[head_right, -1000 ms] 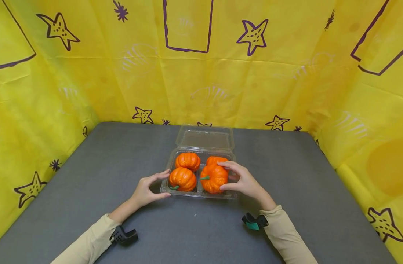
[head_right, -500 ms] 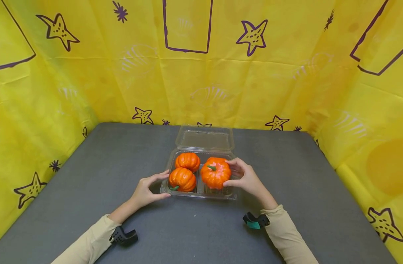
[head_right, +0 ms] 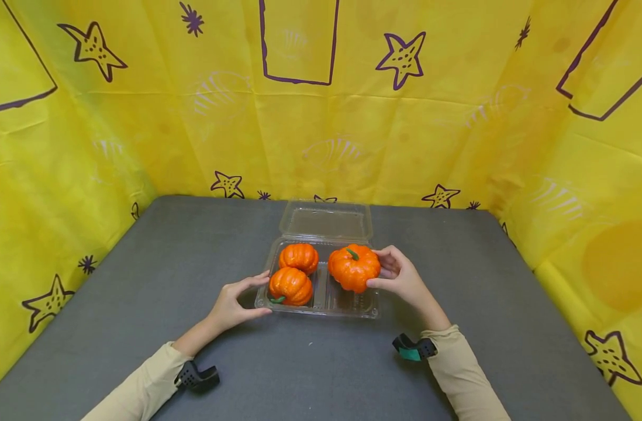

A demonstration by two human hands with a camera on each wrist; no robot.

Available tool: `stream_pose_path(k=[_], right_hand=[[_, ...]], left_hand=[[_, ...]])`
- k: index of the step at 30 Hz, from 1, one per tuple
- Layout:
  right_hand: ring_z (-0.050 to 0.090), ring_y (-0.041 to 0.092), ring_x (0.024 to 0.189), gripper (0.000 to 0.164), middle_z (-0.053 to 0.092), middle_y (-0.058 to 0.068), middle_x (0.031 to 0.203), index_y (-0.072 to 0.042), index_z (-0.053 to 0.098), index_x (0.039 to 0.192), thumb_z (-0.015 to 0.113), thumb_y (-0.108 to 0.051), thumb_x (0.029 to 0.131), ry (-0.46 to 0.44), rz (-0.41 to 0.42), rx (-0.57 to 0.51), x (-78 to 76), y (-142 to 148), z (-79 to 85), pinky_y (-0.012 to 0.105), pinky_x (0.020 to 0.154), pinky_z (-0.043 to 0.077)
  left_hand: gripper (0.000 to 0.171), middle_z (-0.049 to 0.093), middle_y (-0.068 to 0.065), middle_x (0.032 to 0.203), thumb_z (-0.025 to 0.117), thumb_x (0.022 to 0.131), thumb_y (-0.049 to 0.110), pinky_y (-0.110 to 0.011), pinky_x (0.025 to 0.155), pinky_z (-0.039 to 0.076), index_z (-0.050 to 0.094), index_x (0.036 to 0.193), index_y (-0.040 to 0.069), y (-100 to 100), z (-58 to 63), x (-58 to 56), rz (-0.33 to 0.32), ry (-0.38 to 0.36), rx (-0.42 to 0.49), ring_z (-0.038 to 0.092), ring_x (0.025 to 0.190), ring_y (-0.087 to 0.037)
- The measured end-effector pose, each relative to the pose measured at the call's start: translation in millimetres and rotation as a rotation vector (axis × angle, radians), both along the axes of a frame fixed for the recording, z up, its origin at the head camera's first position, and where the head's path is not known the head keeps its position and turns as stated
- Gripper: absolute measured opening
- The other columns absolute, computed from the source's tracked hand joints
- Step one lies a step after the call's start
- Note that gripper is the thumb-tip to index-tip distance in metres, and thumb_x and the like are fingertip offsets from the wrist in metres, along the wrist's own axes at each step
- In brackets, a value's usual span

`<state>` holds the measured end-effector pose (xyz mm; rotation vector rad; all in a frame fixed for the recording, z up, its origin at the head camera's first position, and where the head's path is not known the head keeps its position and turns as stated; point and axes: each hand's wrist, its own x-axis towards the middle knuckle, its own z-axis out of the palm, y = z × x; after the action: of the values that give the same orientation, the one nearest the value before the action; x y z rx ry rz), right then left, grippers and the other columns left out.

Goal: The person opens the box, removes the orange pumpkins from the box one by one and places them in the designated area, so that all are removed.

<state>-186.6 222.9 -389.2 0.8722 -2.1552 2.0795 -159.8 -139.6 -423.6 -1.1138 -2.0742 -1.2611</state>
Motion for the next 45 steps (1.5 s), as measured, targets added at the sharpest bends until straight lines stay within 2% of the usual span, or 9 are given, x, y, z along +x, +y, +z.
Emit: stream_pose_path(k=[9,13,16,19,23,32,38,45], right_hand=[[0.058,0.009,0.095,0.04,0.06,-0.003,0.107,-0.002,0.051,0.102,0.073,0.005,0.069,-0.006,-0.068,-0.03,-4.4,16,0.2,0.022,0.077,0.047],[0.055,0.009,0.1,0.047,0.057,-0.004,0.111,0.001,0.047,0.111,0.069,0.01,0.071,-0.013,-0.091,-0.044,-8.0,20,-3.8,0.021,0.081,0.045],[0.05,0.009,0.106,0.059,0.051,-0.003,0.118,0.006,0.039,0.124,0.064,0.017,0.072,-0.013,-0.1,-0.045,-11.4,23,-6.5,0.021,0.083,0.043],[0.048,0.008,0.109,0.065,0.048,-0.003,0.122,0.007,0.033,0.131,0.062,0.017,0.074,-0.019,-0.124,-0.013,-14.3,27,-8.0,0.021,0.085,0.042],[0.049,0.007,0.107,0.062,0.048,-0.003,0.12,0.008,0.037,0.13,0.064,0.013,0.075,-0.05,-0.181,0.021,-17.2,32,-10.5,0.019,0.084,0.042],[0.052,0.004,0.102,0.057,0.053,-0.008,0.114,0.007,0.041,0.128,0.064,0.01,0.076,-0.106,-0.261,0.001,-21.8,44,-21.5,0.018,0.081,0.044],[0.055,0.003,0.098,0.059,0.055,-0.009,0.112,0.008,0.04,0.129,0.067,0.003,0.077,-0.103,-0.313,0.077,-21.8,49,-19.3,0.017,0.079,0.044],[0.056,0.0,0.095,0.061,0.055,0.003,0.119,0.007,0.041,0.129,0.07,-0.003,0.076,-0.123,-0.365,0.149,-21.3,57,-17.8,0.016,0.078,0.044]], left_hand=[[0.057,0.056,-0.03,0.105,0.084,0.049,-0.001,-0.024,0.091,0.038,0.059,0.098,-0.012,0,-0.9,-1.9,-0.009,0.009,0.011,0.057,0.095,-0.038],[0.058,0.056,-0.03,0.105,0.084,0.05,0.0,-0.024,0.09,0.039,0.059,0.1,-0.013,-1,-1.6,-1.7,-0.003,0.001,0.012,0.057,0.096,-0.037],[0.058,0.056,-0.03,0.106,0.084,0.05,-0.001,-0.024,0.091,0.038,0.058,0.101,-0.013,-2,-1.7,-1.7,-0.008,-0.007,0.009,0.056,0.097,-0.037],[0.059,0.056,-0.03,0.106,0.084,0.05,-0.002,-0.025,0.091,0.038,0.058,0.102,-0.013,-2,-1.7,-2.1,-0.007,-0.012,0.007,0.056,0.098,-0.037],[0.06,0.055,-0.031,0.106,0.083,0.05,-0.002,-0.025,0.091,0.038,0.057,0.102,-0.014,-2,-2.3,-2.5,-0.009,-0.016,0.007,0.056,0.098,-0.037],[0.058,0.056,-0.031,0.105,0.083,0.05,-0.002,-0.026,0.09,0.039,0.058,0.101,-0.015,-1,-2.4,-2.1,-0.024,-0.007,0.016,0.056,0.096,-0.038],[0.057,0.056,-0.03,0.104,0.084,0.054,0.004,-0.025,0.089,0.04,0.058,0.1,-0.015,-3,-2.4,-1.3,-0.022,0.009,0.022,0.057,0.095,-0.037],[0.058,0.056,-0.029,0.106,0.084,0.057,0.01,-0.025,0.09,0.039,0.058,0.102,-0.015,-2,-1.8,-1.0,-0.018,-0.011,0.007,0.057,0.097,-0.036]])
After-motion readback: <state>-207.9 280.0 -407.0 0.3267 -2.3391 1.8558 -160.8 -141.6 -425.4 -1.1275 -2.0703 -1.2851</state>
